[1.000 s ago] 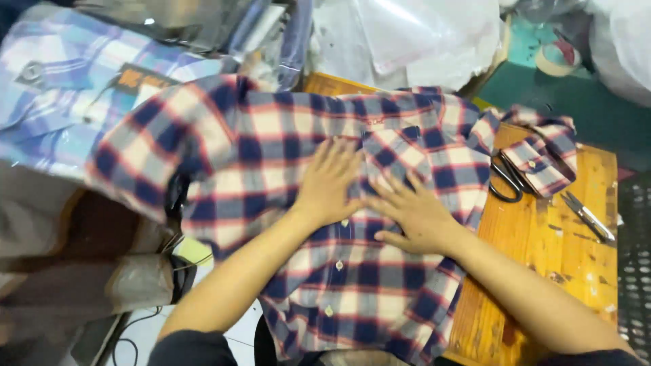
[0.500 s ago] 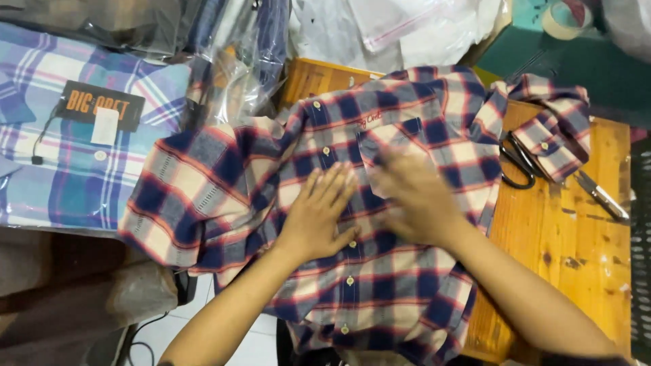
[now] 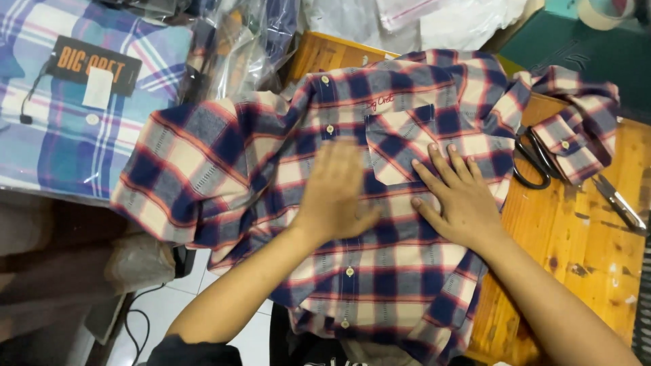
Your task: The person uses scissors to cut a tag off a plaid shirt while it rests on their lap. They then smooth out the shirt, fold it neatly on the table, and place it into a clear plastic bag.
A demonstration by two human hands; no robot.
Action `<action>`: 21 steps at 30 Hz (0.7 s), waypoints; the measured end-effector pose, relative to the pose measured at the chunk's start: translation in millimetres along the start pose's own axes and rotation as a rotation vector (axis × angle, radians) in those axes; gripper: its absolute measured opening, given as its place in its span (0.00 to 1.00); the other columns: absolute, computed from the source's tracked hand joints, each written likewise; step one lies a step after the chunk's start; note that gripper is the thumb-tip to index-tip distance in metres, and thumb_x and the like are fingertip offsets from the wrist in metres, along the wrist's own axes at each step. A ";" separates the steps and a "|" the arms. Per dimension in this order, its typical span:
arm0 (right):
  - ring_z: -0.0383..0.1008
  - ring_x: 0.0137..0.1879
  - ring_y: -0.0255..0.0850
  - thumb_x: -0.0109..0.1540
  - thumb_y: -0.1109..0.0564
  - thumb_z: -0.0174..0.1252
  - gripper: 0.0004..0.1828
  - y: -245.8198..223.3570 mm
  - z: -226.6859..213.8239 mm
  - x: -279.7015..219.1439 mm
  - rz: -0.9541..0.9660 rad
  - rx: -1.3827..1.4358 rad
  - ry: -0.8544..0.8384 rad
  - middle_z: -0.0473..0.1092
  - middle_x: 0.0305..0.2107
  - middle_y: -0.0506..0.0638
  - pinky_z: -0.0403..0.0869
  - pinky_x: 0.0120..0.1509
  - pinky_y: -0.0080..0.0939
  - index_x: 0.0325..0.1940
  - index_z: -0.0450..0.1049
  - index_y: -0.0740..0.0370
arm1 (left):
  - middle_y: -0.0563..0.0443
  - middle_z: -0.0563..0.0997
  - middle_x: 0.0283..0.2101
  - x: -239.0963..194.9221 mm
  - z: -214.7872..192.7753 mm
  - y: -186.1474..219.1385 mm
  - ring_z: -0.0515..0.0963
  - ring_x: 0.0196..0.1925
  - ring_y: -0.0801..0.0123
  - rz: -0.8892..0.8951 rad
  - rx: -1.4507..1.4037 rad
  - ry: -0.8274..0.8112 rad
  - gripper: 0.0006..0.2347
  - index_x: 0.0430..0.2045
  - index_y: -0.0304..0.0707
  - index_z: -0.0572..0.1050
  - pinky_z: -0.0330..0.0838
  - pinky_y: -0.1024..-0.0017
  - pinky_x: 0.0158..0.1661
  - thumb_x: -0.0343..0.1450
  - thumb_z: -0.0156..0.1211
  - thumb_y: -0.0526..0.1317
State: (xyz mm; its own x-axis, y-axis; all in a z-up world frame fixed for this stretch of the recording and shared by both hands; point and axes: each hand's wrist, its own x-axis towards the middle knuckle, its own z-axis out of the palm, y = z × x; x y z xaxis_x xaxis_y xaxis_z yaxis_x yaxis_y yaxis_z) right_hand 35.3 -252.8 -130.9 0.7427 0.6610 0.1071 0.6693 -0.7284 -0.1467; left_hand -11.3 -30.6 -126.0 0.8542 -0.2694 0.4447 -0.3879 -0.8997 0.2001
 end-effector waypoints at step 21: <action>0.46 0.66 0.54 0.54 0.38 0.42 0.30 11.7 3.6 -6.4 -0.088 0.024 -0.027 0.52 0.60 0.53 0.48 0.64 0.56 0.59 0.58 0.47 | 0.47 0.65 0.53 -21.5 4.2 -13.3 0.61 0.58 0.60 -0.047 0.029 -0.111 0.21 0.49 0.53 0.64 0.47 0.48 0.52 0.62 0.43 0.51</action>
State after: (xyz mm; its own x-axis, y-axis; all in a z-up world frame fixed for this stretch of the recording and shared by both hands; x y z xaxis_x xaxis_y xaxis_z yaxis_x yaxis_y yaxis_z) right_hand 38.4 -265.0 -136.8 0.6802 0.7269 0.0944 0.7310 -0.6630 -0.1616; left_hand -23.1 -14.3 -141.8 0.9048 -0.2617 0.3360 -0.3380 -0.9212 0.1927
